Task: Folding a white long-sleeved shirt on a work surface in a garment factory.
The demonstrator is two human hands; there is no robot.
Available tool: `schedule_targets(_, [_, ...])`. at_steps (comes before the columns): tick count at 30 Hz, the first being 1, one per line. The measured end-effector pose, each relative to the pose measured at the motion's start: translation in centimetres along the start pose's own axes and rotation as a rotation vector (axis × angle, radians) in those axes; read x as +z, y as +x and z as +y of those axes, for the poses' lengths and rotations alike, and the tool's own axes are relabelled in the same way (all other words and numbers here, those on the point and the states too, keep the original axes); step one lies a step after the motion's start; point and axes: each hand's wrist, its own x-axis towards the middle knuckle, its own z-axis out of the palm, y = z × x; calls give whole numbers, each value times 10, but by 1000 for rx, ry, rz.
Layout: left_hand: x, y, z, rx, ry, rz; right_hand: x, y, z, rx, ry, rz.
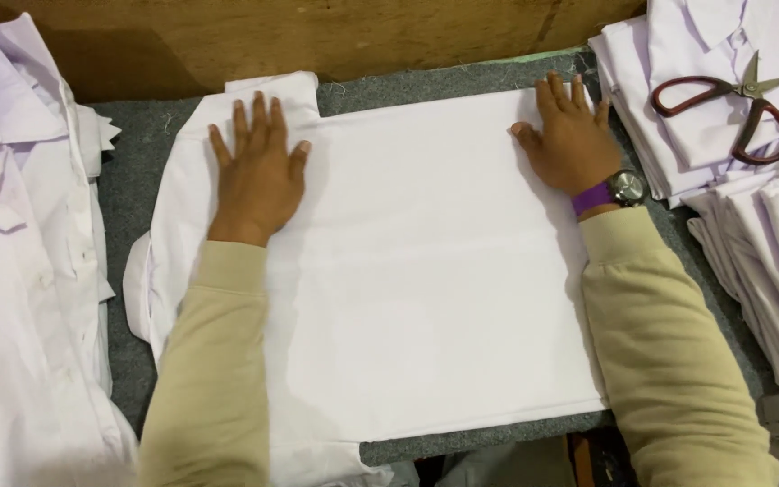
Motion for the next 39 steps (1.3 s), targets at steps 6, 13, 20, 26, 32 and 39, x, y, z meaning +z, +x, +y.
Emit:
schedule_targets(6, [-2,-15,62,-34,-59,-254,1,-40,-137,-258,107,-12])
schedule_targets(13, [-7,-9,17,-104,-16,-263,0,-31,-102,-209,-14,-250])
schedule_targets(20, [-20,-9,-4,-398,-67,-207,-4,-13,-15,-26,75,-187])
schedule_targets(26, [-29,-9,-5,-507,-88,-219,-3,-13,-4,28,108,-148])
schedule_targets(32, [-24,-8,-10,-513,-142,-72,-2,-15,-3,-85,91,15])
schedule_targets(39, [-52,-64,105,-31,-162,-176,-58,-109,-121,-281,320,84])
